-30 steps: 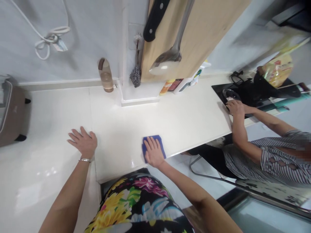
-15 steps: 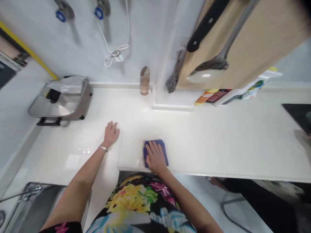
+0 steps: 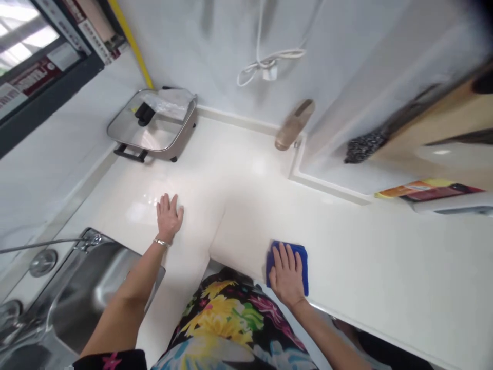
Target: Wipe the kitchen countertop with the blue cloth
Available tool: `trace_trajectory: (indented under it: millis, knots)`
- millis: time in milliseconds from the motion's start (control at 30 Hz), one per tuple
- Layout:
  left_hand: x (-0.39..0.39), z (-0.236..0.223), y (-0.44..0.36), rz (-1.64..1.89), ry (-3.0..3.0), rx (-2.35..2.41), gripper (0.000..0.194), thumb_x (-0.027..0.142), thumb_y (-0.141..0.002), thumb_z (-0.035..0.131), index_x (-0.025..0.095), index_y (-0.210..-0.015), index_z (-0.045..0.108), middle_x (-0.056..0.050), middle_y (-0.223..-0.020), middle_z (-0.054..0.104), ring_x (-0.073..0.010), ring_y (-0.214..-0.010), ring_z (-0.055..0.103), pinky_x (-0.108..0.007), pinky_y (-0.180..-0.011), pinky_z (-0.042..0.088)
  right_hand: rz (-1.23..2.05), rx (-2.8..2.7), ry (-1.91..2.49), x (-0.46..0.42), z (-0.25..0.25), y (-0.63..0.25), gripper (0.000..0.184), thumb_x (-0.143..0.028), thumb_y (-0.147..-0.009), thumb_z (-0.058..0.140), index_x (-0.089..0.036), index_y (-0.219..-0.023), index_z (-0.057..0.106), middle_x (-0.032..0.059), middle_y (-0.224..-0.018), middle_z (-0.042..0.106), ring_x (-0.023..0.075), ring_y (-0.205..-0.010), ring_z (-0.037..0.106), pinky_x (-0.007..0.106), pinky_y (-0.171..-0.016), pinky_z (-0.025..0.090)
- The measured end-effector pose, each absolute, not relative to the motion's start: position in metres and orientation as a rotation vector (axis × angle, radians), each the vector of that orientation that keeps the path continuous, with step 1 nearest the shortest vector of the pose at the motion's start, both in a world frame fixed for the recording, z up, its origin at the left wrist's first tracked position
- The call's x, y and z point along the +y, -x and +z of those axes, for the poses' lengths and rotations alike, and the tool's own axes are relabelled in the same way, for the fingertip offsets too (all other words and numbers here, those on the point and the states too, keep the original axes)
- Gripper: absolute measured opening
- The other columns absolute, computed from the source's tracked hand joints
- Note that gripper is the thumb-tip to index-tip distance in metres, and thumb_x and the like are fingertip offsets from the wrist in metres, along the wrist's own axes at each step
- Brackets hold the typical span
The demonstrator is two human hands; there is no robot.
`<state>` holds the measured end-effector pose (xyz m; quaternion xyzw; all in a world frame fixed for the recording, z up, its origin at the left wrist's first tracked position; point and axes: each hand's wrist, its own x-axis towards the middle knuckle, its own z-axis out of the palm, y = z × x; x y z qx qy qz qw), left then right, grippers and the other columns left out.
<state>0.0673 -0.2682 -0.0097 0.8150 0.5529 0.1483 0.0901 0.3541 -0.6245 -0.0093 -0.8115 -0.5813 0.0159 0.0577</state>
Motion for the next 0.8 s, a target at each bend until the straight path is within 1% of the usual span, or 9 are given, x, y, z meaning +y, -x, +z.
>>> trace_trajectory:
  millis: [133,233,367,433,567,667,800]
  knots:
    - [-0.268,-0.009,-0.07,0.436,-2.389,1.626,0.059,0.042,-0.1,0.039,0.014,-0.152,0.044,-0.017,-0.167,0.023,-0.0303,-0.157,0.012,-0.056,-0.125,0.012,0.154,-1.92,2.361,-0.578,-0.002,-0.322,0.07,-0.033,-0.09,0.045,-0.008,-0.154,0.033,0.0193,-0.164,0.026,0.0368,-0.155,0.015,0.062,-0.125,0.015]
    - [-0.27,-0.009,-0.068,0.46,-2.378,1.601,0.057,0.04,-0.101,0.038,0.014,-0.151,0.044,-0.017,-0.167,0.024,-0.0303,-0.157,0.012,-0.055,-0.126,0.012,0.257,-2.015,2.29,-0.535,0.002,-0.29,0.068,-0.033,-0.091,0.045,-0.008,-0.153,0.034,0.0189,-0.165,0.026,0.0375,-0.155,0.013,0.062,-0.125,0.011]
    - [-0.271,-0.013,-0.065,0.501,-2.376,1.561,0.057,0.04,-0.101,0.039,0.013,-0.151,0.044,-0.018,-0.167,0.023,-0.0311,-0.157,0.011,-0.055,-0.126,0.011,0.328,-2.11,2.174,-0.481,0.005,-0.252,0.069,-0.032,-0.092,0.045,-0.009,-0.155,0.031,0.0188,-0.165,0.024,0.0371,-0.155,0.01,0.062,-0.125,0.008]
    - [-0.272,-0.017,-0.065,0.52,-2.38,1.546,0.057,0.041,-0.101,0.039,0.013,-0.151,0.043,-0.018,-0.167,0.022,-0.0317,-0.157,0.01,-0.056,-0.126,0.011,0.322,-2.14,2.115,-0.46,0.005,-0.238,0.07,-0.031,-0.092,0.046,-0.009,-0.156,0.028,0.0194,-0.165,0.023,0.0369,-0.155,0.01,0.062,-0.125,0.009]
    - [-0.274,-0.021,-0.064,0.572,-2.37,1.538,0.056,0.041,-0.101,0.04,0.018,-0.152,0.041,-0.014,-0.169,0.02,-0.0312,-0.157,0.01,-0.057,-0.127,0.012,0.253,-2.213,1.981,-0.428,0.003,-0.222,0.072,-0.029,-0.09,0.048,-0.008,-0.156,0.027,0.0209,-0.165,0.024,0.0376,-0.154,0.012,0.063,-0.124,0.011]
    - [-0.276,-0.022,-0.064,0.601,-2.385,1.555,0.055,0.04,-0.101,0.04,0.017,-0.151,0.042,-0.016,-0.168,0.023,-0.0319,-0.157,0.012,-0.058,-0.127,0.015,0.232,-2.356,1.797,-0.403,0.0,-0.217,0.07,-0.029,-0.09,0.05,-0.007,-0.154,0.032,0.0202,-0.164,0.026,0.0368,-0.154,0.013,0.062,-0.125,0.011]
    - [-0.276,-0.026,-0.06,0.633,-2.401,1.575,0.049,0.034,-0.102,0.036,0.015,-0.147,0.048,-0.018,-0.164,0.031,-0.0313,-0.155,0.021,-0.057,-0.126,0.022,0.267,-2.576,1.462,-0.373,0.0,-0.215,0.064,-0.03,-0.091,0.049,-0.006,-0.149,0.04,0.0194,-0.161,0.033,0.0342,-0.154,0.016,0.058,-0.127,0.013]
